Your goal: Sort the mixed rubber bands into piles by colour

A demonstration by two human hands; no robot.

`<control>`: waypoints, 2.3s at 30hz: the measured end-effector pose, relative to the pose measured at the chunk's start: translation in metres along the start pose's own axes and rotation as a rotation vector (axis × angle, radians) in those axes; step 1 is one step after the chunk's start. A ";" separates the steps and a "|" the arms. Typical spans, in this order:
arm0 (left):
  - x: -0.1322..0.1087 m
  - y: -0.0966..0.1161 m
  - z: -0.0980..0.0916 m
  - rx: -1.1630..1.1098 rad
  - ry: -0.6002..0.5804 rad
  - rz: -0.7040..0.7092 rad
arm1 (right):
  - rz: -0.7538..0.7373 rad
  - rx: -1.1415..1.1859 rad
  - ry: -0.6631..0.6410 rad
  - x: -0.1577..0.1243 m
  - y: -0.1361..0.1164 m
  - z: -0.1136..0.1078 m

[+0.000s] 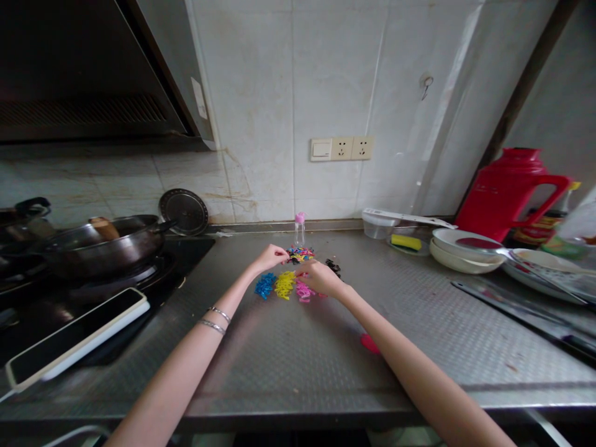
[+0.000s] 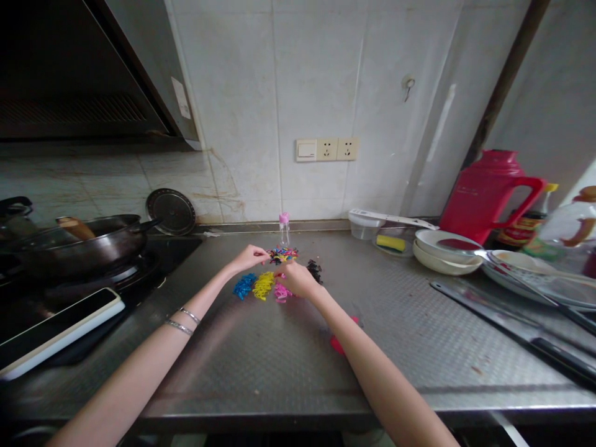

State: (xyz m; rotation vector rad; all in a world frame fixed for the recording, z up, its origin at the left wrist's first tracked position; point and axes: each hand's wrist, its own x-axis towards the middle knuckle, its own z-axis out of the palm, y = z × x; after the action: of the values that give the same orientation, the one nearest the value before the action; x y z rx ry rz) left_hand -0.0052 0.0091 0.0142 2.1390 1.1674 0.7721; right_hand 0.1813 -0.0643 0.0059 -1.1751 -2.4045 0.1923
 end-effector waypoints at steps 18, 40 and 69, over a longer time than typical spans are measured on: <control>0.023 -0.005 0.030 0.108 -0.038 0.121 | 0.097 -0.029 0.291 -0.006 0.038 -0.026; 0.036 0.020 0.081 0.495 0.119 -0.073 | 0.471 -0.224 0.263 -0.027 0.088 -0.029; 0.042 0.013 0.041 0.306 0.122 0.034 | 0.505 -0.192 0.266 -0.031 0.089 -0.033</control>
State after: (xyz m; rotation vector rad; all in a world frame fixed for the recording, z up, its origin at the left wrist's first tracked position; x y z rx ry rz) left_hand 0.0506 0.0314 0.0050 2.3922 1.3919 0.7900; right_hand 0.2762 -0.0345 -0.0035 -1.7626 -1.8943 -0.0410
